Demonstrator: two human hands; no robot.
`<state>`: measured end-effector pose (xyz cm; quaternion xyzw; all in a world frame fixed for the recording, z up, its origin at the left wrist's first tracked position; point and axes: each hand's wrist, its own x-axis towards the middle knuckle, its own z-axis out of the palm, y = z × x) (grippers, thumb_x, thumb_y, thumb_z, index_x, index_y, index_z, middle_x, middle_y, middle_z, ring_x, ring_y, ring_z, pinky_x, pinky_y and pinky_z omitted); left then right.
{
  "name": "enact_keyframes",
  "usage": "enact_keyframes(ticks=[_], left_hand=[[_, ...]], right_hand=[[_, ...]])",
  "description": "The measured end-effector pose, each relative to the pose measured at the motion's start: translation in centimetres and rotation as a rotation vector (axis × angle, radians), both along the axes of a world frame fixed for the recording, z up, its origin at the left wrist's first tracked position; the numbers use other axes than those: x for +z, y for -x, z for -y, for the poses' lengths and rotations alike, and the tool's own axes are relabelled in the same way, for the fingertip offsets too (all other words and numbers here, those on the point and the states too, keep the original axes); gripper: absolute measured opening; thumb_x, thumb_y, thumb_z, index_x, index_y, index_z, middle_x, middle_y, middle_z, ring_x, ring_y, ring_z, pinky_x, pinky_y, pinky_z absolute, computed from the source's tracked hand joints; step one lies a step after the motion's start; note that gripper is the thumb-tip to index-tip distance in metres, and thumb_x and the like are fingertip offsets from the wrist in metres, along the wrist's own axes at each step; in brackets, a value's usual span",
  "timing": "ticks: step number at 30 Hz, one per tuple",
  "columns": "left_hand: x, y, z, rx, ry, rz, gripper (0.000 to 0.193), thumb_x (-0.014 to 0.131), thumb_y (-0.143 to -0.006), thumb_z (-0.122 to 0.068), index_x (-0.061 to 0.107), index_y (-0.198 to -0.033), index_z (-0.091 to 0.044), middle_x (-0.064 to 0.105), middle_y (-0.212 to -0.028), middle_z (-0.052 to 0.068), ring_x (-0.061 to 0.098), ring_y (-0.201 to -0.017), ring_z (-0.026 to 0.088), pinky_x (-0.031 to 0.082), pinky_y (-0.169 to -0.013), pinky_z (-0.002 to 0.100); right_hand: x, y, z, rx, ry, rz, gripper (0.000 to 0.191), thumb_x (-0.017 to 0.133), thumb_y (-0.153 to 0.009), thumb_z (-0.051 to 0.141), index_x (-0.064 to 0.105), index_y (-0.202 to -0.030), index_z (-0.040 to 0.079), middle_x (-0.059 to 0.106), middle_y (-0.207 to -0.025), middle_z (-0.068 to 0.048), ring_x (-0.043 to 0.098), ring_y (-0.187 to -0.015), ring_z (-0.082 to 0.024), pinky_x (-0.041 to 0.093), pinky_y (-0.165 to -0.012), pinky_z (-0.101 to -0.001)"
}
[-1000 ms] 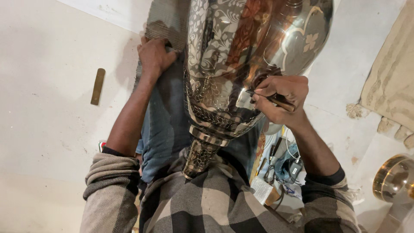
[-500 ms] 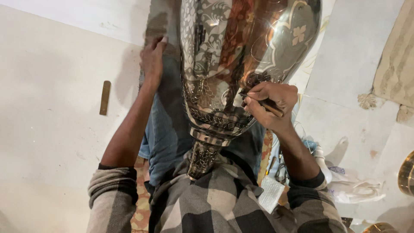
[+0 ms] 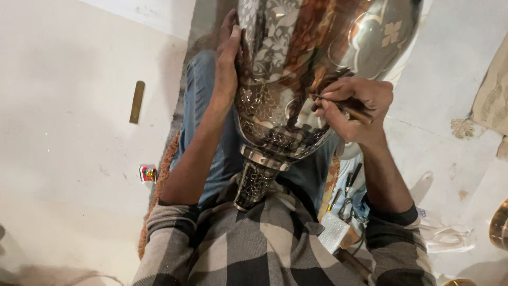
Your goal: The person is engraving a metal vase using a hammer and chisel. They are sitting on the floor, holding the vase between their legs, and carefully striking the chisel to create intricate patterns on the vase's surface.
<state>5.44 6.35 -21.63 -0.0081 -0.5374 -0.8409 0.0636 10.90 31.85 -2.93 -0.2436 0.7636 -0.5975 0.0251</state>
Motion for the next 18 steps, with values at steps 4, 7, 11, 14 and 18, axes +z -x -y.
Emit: enact_keyframes(ticks=[4, 7, 11, 14, 18], left_hand=[[-1.0, -0.1, 0.4, 0.02, 0.054, 0.099, 0.063, 0.046, -0.11, -0.044, 0.038, -0.163, -0.011, 0.06, -0.132, 0.02, 0.054, -0.12, 0.026, 0.044, -0.108, 0.038], [-1.3, 0.0, 0.6, 0.052, 0.076, -0.042, 0.061, 0.046, -0.113, -0.047, 0.039, -0.161, -0.01, 0.058, -0.154, 0.014, 0.055, -0.144, 0.024, 0.041, -0.123, 0.036], [-1.0, 0.0, 0.6, 0.098, 0.146, -0.032, 0.062, 0.046, -0.113, -0.048, 0.04, -0.161, -0.01, 0.053, -0.159, 0.016, 0.051, -0.149, 0.026, 0.038, -0.126, 0.036], [-0.7, -0.1, 0.8, 0.101, 0.159, -0.011, 0.064, 0.045, -0.112, -0.05, 0.041, -0.161, -0.009, 0.054, -0.16, 0.017, 0.051, -0.15, 0.028, 0.037, -0.128, 0.037], [-0.3, 0.2, 0.8, 0.109, 0.177, 0.028, 0.07, 0.046, -0.108, -0.054, 0.039, -0.161, -0.01, 0.051, -0.161, 0.018, 0.049, -0.152, 0.03, 0.037, -0.128, 0.039]], right_hand=[[0.0, 0.9, 0.6, 0.072, -0.171, -0.144, 0.012, 0.073, -0.09, -0.01, 0.063, -0.083, -0.009, 0.071, -0.086, -0.018, 0.073, -0.071, -0.02, 0.058, -0.057, -0.0256], [0.0, 0.8, 0.6, 0.076, -0.16, -0.073, 0.011, 0.072, -0.094, -0.008, 0.063, -0.088, -0.007, 0.071, -0.088, -0.017, 0.074, -0.071, -0.017, 0.06, -0.06, -0.025], [0.3, 1.1, 0.6, 0.095, -0.177, -0.105, 0.016, 0.074, -0.101, -0.005, 0.063, -0.09, -0.007, 0.071, -0.087, -0.016, 0.076, -0.077, -0.018, 0.063, -0.065, -0.0254], [0.3, 1.7, 1.2, 0.083, -0.207, -0.125, 0.016, 0.075, -0.099, -0.003, 0.063, -0.089, -0.007, 0.071, -0.087, -0.016, 0.075, -0.072, -0.017, 0.059, -0.059, -0.0239], [0.3, 1.4, 2.1, -0.009, -0.17, -0.093, 0.016, 0.072, -0.098, -0.001, 0.061, -0.087, -0.006, 0.071, -0.088, -0.016, 0.075, -0.07, -0.016, 0.058, -0.057, -0.023]])
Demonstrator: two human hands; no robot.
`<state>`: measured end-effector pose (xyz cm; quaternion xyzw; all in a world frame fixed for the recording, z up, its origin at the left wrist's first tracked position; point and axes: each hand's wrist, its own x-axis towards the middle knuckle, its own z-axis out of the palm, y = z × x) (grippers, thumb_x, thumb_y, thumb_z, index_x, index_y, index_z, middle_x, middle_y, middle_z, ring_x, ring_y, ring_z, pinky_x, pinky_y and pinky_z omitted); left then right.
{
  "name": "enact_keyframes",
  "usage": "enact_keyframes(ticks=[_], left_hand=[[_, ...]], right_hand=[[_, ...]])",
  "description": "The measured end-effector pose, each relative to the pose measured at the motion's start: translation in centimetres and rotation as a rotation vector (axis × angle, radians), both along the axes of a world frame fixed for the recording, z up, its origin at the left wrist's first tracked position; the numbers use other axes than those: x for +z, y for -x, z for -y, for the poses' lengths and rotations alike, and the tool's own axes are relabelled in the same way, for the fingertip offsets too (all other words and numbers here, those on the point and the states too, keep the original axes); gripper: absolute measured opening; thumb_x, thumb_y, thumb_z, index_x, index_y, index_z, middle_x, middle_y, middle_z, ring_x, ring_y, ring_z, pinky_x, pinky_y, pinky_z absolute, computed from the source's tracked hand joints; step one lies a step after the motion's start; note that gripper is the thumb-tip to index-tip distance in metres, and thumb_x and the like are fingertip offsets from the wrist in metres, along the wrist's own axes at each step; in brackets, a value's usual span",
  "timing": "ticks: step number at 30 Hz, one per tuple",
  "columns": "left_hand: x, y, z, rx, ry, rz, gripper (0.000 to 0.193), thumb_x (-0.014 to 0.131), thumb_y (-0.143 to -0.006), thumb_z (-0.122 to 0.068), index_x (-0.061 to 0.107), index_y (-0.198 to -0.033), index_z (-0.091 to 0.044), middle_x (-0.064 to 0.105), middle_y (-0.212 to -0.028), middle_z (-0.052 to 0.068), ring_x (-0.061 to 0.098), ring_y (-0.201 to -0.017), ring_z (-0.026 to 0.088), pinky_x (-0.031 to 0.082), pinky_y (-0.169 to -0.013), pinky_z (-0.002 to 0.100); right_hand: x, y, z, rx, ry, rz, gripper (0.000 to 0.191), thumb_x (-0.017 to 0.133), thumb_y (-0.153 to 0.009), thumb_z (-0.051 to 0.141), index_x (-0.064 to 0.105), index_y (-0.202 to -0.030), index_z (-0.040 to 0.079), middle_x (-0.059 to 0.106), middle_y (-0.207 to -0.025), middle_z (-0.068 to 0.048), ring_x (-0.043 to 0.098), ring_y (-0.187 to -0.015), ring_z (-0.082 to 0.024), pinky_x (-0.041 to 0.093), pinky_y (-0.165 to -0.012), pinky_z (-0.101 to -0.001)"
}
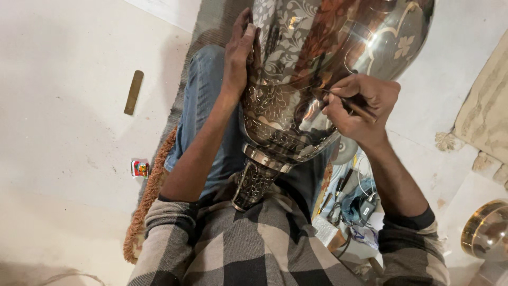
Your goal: The person is engraving a metal vase using a hammer and chisel. They are sitting on the floor, holding the vase between their legs, and carefully striking the chisel to create intricate patterns on the vase's surface.
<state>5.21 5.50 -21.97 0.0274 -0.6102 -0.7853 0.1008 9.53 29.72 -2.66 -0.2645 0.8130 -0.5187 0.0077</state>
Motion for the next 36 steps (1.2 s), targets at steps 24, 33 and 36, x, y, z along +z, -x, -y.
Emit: enact_keyframes(ticks=[24, 33, 36], left_hand=[[0.5, -0.3, -0.1, -0.012, -0.045, 0.001, 0.069, 0.049, -0.11, -0.05, 0.038, -0.162, -0.006, 0.05, -0.162, 0.02, 0.049, -0.152, 0.03, 0.035, -0.128, 0.038], [-0.2, -0.2, -0.2, -0.026, -0.034, -0.002, 0.072, 0.046, -0.109, -0.055, 0.037, -0.162, -0.008, 0.05, -0.162, 0.02, 0.049, -0.152, 0.032, 0.037, -0.129, 0.04], [-0.6, -0.2, -0.3, -0.008, 0.019, 0.032, 0.076, 0.045, -0.106, -0.06, 0.036, -0.162, -0.01, 0.048, -0.162, 0.02, 0.048, -0.151, 0.033, 0.04, -0.127, 0.043]], right_hand=[[1.0, 0.4, -0.9, 0.113, -0.062, 0.014, 0.012, 0.072, -0.088, -0.006, 0.062, -0.081, -0.006, 0.071, -0.083, -0.014, 0.072, -0.067, -0.015, 0.054, -0.057, -0.0228], [0.6, -0.3, -1.0, 0.095, -0.065, -0.009, 0.018, 0.071, -0.087, -0.008, 0.058, -0.076, -0.002, 0.071, -0.082, -0.014, 0.074, -0.066, -0.016, 0.057, -0.056, -0.0237], [0.3, -0.8, -0.9, 0.091, -0.033, -0.032, 0.016, 0.069, -0.086, -0.01, 0.06, -0.075, -0.003, 0.071, -0.079, -0.014, 0.073, -0.068, -0.018, 0.057, -0.053, -0.0247]])
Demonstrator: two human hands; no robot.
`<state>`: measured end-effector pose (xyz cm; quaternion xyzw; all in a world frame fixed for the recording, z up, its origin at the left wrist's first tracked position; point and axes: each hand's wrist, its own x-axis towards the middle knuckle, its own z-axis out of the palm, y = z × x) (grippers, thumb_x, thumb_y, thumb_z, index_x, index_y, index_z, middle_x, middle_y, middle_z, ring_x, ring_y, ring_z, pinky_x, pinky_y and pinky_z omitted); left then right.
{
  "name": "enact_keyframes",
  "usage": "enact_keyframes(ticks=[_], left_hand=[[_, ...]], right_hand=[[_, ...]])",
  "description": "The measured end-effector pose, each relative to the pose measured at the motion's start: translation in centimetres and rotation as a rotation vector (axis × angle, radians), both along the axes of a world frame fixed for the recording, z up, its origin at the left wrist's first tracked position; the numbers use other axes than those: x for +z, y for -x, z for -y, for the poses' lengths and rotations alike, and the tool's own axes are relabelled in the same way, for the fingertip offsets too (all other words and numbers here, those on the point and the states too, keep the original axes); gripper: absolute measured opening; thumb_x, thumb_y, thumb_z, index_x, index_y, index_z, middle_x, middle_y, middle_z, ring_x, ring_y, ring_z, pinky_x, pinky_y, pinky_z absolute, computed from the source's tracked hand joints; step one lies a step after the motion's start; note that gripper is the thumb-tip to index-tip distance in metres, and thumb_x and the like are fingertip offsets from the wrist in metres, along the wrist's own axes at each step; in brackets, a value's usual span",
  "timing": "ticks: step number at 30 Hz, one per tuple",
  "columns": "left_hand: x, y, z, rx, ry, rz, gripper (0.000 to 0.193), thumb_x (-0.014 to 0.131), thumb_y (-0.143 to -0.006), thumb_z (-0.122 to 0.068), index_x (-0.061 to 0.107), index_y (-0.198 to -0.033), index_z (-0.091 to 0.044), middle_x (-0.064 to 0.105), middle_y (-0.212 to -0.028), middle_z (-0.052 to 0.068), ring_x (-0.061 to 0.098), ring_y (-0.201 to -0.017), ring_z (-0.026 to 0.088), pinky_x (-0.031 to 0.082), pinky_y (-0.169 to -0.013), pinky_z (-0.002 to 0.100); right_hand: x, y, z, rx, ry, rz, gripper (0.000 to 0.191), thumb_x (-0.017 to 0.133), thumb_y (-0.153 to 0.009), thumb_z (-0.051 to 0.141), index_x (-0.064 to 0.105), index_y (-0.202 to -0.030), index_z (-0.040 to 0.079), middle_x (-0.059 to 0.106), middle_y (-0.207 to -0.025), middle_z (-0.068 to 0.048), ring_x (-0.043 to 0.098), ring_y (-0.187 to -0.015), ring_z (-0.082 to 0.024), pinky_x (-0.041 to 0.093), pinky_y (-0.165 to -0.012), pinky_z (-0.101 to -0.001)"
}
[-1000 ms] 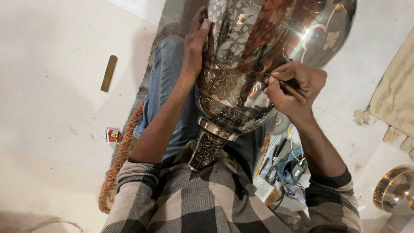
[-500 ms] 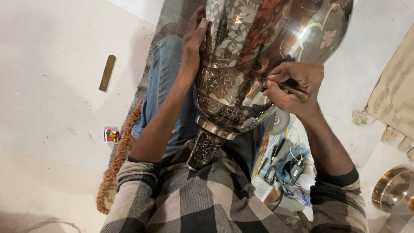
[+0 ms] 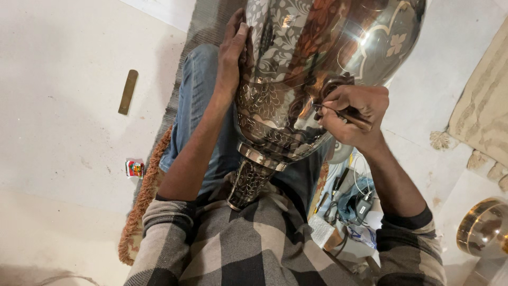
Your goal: The person is engraving a metal vase using a hammer and chisel. They are sitting on the floor, holding the vase between their legs, and carefully striking the chisel to create intricate patterns on the vase's surface.
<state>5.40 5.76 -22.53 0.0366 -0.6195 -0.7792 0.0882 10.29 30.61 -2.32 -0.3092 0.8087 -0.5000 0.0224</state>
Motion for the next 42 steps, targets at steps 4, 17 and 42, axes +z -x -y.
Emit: enact_keyframes(ticks=[4, 17, 42], left_hand=[[-0.2, -0.1, -0.1, -0.018, -0.011, 0.023, 0.078, 0.043, -0.104, -0.063, 0.036, -0.162, -0.012, 0.05, -0.16, 0.019, 0.053, -0.149, 0.033, 0.043, -0.126, 0.044], [-0.6, -0.1, -0.1, -0.029, -0.076, -0.008, 0.068, 0.044, -0.109, -0.053, 0.039, -0.16, -0.009, 0.055, -0.157, 0.019, 0.056, -0.146, 0.03, 0.043, -0.125, 0.039], [-3.0, -2.5, -1.2, -0.178, -0.679, 0.068, 0.066, 0.037, -0.112, -0.044, 0.024, -0.165, -0.007, 0.037, -0.167, 0.019, 0.044, -0.152, 0.031, 0.04, -0.128, 0.045]], right_hand=[[-0.2, -1.1, 0.0, -0.069, 0.012, 0.046, 0.018, 0.069, -0.089, -0.009, 0.057, -0.077, -0.004, 0.07, -0.082, -0.015, 0.074, -0.065, -0.017, 0.057, -0.055, -0.0254], [-1.0, -1.8, 0.0, -0.136, 0.055, 0.037, 0.019, 0.068, -0.09, -0.011, 0.056, -0.077, -0.004, 0.07, -0.083, -0.018, 0.074, -0.067, -0.017, 0.06, -0.055, -0.0267], [-2.2, -3.3, 0.6, -0.255, 0.154, 0.032, 0.018, 0.07, -0.093, -0.01, 0.059, -0.08, -0.007, 0.071, -0.085, -0.021, 0.074, -0.069, -0.017, 0.061, -0.06, -0.0271]])
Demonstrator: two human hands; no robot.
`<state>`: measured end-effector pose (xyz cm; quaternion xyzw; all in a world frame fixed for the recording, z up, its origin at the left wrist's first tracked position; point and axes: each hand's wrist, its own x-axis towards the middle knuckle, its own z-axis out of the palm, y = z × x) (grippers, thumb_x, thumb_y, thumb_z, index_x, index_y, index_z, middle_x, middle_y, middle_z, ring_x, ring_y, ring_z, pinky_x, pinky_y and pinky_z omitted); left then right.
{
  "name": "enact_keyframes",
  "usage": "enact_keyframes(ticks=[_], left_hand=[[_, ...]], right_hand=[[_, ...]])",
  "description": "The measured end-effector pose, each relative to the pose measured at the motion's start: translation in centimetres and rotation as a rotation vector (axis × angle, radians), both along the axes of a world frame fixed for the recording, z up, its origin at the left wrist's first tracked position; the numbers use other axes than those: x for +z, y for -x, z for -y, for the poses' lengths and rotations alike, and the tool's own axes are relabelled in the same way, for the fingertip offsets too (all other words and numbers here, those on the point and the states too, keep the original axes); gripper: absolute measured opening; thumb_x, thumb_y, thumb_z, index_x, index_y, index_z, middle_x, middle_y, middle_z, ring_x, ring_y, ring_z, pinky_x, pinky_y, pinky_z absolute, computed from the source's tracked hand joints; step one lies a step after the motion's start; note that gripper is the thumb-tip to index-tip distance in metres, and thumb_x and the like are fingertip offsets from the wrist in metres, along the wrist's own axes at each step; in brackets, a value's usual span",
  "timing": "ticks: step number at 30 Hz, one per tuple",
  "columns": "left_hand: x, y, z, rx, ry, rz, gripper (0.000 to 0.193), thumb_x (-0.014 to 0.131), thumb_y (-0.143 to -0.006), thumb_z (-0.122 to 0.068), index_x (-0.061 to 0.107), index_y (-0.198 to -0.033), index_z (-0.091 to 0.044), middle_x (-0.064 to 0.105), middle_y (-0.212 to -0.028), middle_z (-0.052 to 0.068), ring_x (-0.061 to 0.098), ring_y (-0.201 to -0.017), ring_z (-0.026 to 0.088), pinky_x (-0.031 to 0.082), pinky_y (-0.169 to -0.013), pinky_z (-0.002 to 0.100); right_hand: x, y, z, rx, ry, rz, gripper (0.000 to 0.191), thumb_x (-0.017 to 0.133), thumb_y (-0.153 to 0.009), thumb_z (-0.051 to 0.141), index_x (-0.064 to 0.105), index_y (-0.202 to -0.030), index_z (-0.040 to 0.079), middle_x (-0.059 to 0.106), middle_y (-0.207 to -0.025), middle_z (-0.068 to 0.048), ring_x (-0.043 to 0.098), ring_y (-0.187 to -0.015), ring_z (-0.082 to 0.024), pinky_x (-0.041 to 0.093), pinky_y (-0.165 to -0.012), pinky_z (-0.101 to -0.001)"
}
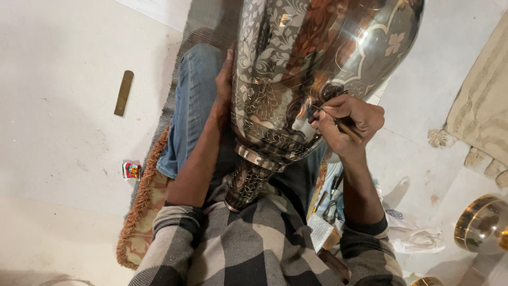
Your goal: The person is engraving a metal vase using a hammer and chisel. They are sitting on the floor, holding the vase between their legs, and carefully striking the chisel to create intricate patterns on the vase's surface.
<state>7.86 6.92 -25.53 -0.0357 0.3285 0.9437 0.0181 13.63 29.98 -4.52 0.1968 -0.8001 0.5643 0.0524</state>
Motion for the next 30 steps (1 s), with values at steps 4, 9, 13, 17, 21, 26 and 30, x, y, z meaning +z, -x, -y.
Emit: enact_keyframes(ticks=[4, 9, 13, 17, 21, 26, 30], left_hand=[[-0.8, -0.2, -0.3, -0.038, -0.172, -0.04, 0.063, 0.034, -0.114, -0.038, 0.025, -0.164, -0.002, 0.044, -0.159, 0.022, 0.051, -0.143, 0.03, 0.045, -0.121, 0.043], [-1.5, 0.1, -0.3, -0.029, -0.205, -0.026, 0.062, 0.036, -0.114, -0.037, 0.028, -0.164, -0.002, 0.046, -0.159, 0.018, 0.051, -0.143, 0.027, 0.045, -0.122, 0.041], [-2.3, -0.1, -0.3, -0.018, -0.152, -0.005, 0.061, 0.037, -0.113, -0.037, 0.028, -0.163, -0.002, 0.048, -0.156, 0.02, 0.053, -0.141, 0.028, 0.046, -0.12, 0.041], [-3.0, -0.1, -0.2, -0.018, -0.112, 0.004, 0.063, 0.037, -0.111, -0.039, 0.027, -0.161, -0.002, 0.051, -0.152, 0.022, 0.056, -0.137, 0.028, 0.05, -0.116, 0.042], [-3.2, 0.0, -0.2, -0.022, -0.107, 0.022, 0.064, 0.037, -0.111, -0.039, 0.026, -0.161, -0.001, 0.053, -0.148, 0.024, 0.059, -0.132, 0.029, 0.053, -0.111, 0.042], [-3.1, 0.0, -0.3, -0.019, -0.158, -0.026, 0.062, 0.036, -0.113, -0.038, 0.028, -0.161, 0.0, 0.053, -0.151, 0.021, 0.058, -0.136, 0.026, 0.051, -0.116, 0.04], [-3.1, -0.1, -0.3, -0.017, -0.162, -0.049, 0.06, 0.036, -0.114, -0.038, 0.031, -0.161, -0.001, 0.055, -0.149, 0.019, 0.059, -0.134, 0.024, 0.052, -0.114, 0.039]], right_hand=[[-0.1, 0.0, -0.2, -0.007, -0.017, -0.006, 0.018, 0.071, -0.095, -0.011, 0.059, -0.082, -0.007, 0.07, -0.081, -0.02, 0.074, -0.074, -0.019, 0.062, -0.062, -0.0276], [0.0, 0.1, -0.4, 0.008, -0.029, 0.023, 0.015, 0.071, -0.094, -0.011, 0.06, -0.083, -0.008, 0.071, -0.088, -0.022, 0.074, -0.075, -0.019, 0.061, -0.06, -0.0272], [0.2, 0.1, -0.3, 0.029, -0.014, 0.02, 0.018, 0.07, -0.095, -0.01, 0.058, -0.082, -0.007, 0.071, -0.088, -0.021, 0.074, -0.072, -0.018, 0.062, -0.061, -0.0277], [0.2, 0.2, -0.2, 0.031, -0.017, 0.009, 0.019, 0.07, -0.095, -0.01, 0.058, -0.08, -0.006, 0.071, -0.087, -0.021, 0.075, -0.073, -0.019, 0.062, -0.059, -0.0273], [0.1, 0.1, -0.1, 0.017, -0.019, -0.021, 0.022, 0.07, -0.096, -0.01, 0.057, -0.079, -0.005, 0.071, -0.086, -0.021, 0.074, -0.07, -0.018, 0.062, -0.06, -0.0279], [-0.2, -0.1, 0.2, -0.018, 0.02, -0.022, 0.019, 0.069, -0.095, -0.011, 0.059, -0.08, -0.006, 0.071, -0.084, -0.021, 0.074, -0.069, -0.018, 0.061, -0.057, -0.0269], [-0.1, -0.4, 0.4, -0.031, -0.005, -0.02, 0.016, 0.068, -0.095, -0.011, 0.06, -0.082, -0.006, 0.072, -0.086, -0.021, 0.074, -0.067, -0.018, 0.059, -0.057, -0.0264]])
